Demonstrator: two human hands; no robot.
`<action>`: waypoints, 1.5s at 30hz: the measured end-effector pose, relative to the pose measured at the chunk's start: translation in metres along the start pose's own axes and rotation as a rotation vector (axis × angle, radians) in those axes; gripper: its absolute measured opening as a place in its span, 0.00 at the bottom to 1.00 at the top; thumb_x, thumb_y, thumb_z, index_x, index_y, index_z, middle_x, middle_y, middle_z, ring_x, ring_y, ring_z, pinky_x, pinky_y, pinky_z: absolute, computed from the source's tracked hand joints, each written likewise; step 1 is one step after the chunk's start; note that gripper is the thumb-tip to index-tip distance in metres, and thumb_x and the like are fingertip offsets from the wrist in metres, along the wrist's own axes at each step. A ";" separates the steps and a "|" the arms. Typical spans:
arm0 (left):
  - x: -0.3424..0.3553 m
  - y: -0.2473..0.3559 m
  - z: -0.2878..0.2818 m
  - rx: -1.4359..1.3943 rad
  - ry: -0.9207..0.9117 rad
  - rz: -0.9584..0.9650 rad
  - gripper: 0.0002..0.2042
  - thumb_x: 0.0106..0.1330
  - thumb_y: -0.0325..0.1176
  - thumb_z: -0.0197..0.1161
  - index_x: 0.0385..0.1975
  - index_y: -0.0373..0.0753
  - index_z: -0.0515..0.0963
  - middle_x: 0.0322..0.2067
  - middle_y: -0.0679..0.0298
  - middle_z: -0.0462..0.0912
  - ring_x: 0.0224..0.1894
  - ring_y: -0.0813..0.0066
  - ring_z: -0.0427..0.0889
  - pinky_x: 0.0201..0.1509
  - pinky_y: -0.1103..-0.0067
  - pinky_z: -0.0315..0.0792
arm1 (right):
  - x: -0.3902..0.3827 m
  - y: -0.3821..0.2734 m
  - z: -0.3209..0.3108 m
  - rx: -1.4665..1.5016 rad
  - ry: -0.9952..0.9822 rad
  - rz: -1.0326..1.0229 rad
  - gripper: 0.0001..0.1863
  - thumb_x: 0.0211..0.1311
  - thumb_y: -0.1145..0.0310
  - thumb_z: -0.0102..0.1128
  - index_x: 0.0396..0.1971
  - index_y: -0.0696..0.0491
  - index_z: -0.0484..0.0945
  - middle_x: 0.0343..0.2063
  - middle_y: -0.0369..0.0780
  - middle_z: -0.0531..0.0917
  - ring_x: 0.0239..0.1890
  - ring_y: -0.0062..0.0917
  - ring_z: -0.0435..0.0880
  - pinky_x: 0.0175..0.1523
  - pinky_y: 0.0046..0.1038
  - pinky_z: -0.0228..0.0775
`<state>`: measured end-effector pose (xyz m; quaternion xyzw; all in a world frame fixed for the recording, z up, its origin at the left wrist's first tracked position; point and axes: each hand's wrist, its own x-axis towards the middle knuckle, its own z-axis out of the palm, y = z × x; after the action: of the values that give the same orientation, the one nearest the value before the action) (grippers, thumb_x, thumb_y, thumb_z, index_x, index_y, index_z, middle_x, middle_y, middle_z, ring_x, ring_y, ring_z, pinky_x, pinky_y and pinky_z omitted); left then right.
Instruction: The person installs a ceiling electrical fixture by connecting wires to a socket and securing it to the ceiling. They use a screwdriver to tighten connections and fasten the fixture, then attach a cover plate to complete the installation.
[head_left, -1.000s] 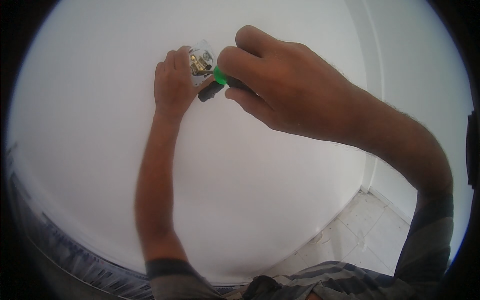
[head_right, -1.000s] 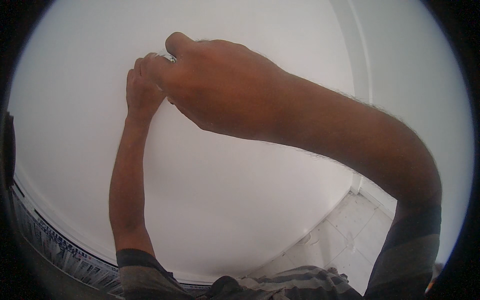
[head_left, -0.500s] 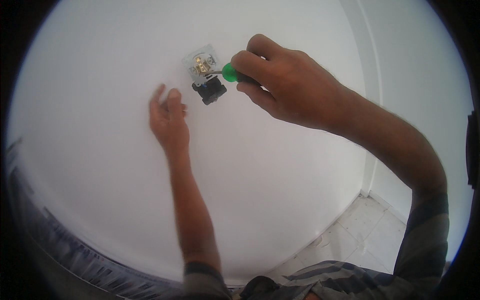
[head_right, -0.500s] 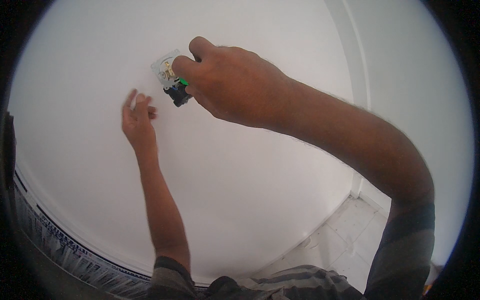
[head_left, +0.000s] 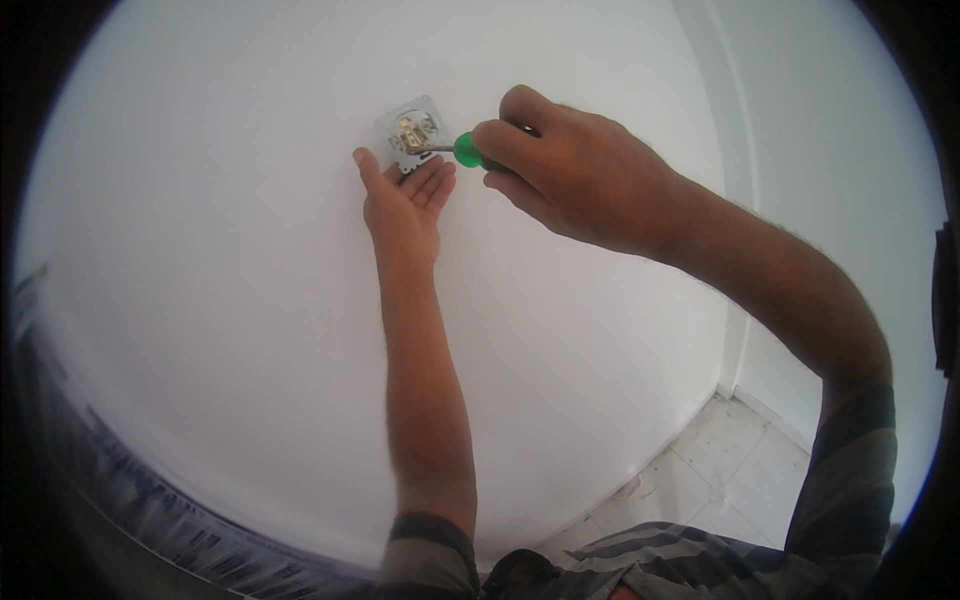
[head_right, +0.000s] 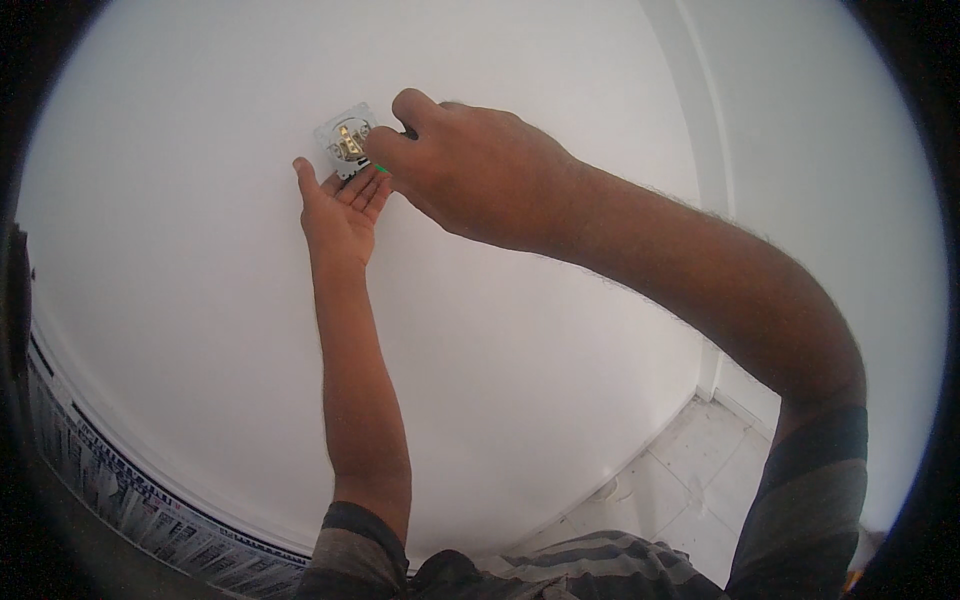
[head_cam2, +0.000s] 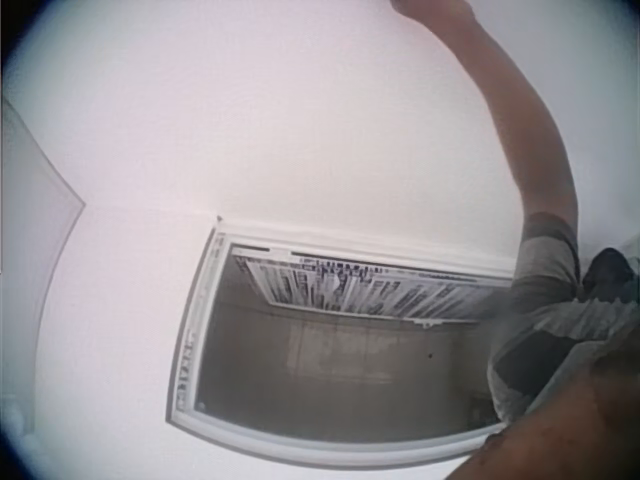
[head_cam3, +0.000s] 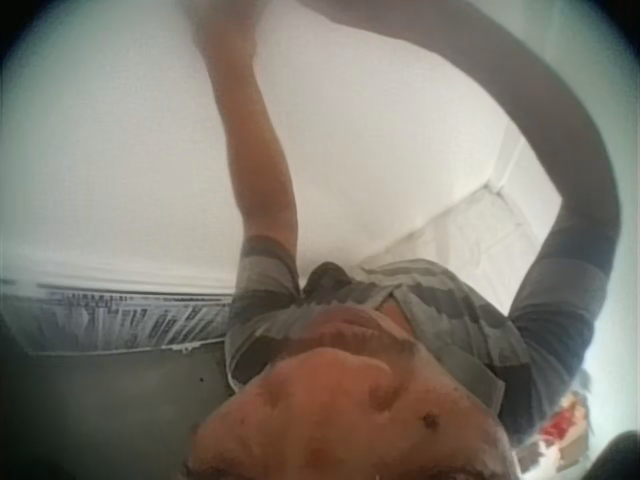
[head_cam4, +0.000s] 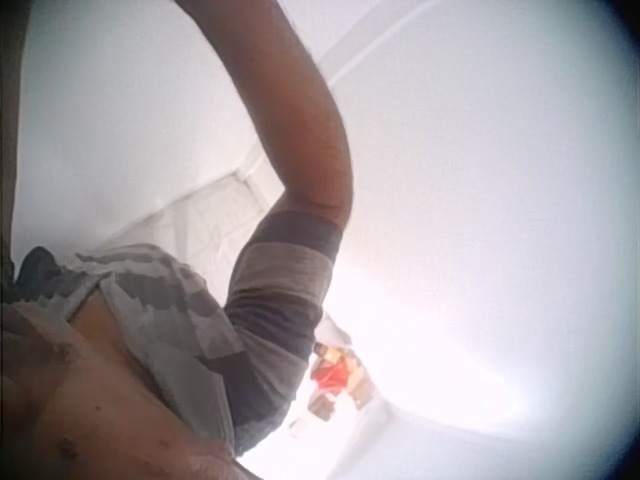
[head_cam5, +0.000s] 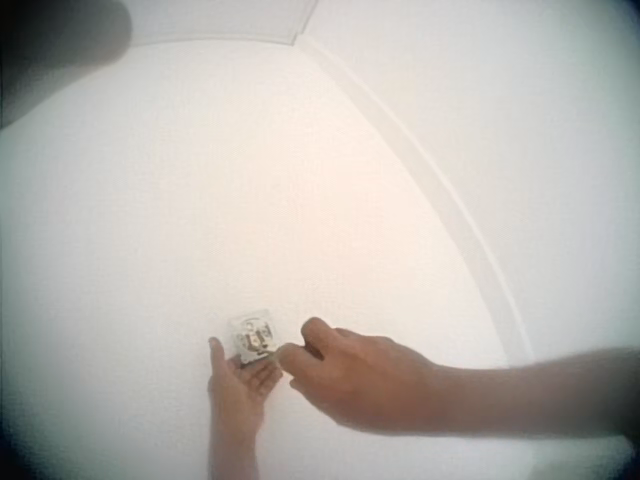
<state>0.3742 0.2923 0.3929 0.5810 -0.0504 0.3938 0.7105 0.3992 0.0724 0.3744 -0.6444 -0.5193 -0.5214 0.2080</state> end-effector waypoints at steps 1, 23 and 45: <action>0.004 0.000 -0.002 -0.008 -0.021 -0.011 0.50 0.76 0.67 0.41 0.71 0.16 0.46 0.53 0.32 0.75 0.54 0.49 0.83 0.63 0.65 0.80 | -0.001 0.001 0.002 -0.011 -0.007 -0.010 0.16 0.67 0.69 0.67 0.51 0.57 0.76 0.43 0.49 0.80 0.34 0.32 0.89 0.34 0.30 0.86; 0.036 0.024 0.006 0.013 0.073 -0.266 0.29 0.81 0.48 0.42 0.66 0.24 0.59 0.58 0.38 0.70 0.60 0.41 0.76 0.63 0.54 0.81 | -0.025 -0.007 0.031 0.345 0.079 0.249 0.14 0.67 0.67 0.65 0.46 0.59 0.74 0.38 0.48 0.79 0.31 0.36 0.87 0.33 0.35 0.84; 0.061 0.015 0.014 -0.143 0.066 -0.284 0.24 0.80 0.45 0.40 0.63 0.32 0.66 0.57 0.46 0.69 0.58 0.47 0.72 0.58 0.53 0.80 | -0.025 -0.010 0.057 0.802 0.069 0.606 0.10 0.71 0.68 0.57 0.45 0.58 0.73 0.28 0.50 0.81 0.32 0.48 0.86 0.37 0.48 0.79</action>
<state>0.4119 0.3109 0.4409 0.5169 0.0279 0.3038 0.7999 0.4186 0.1112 0.3283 -0.6179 -0.4610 -0.2181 0.5984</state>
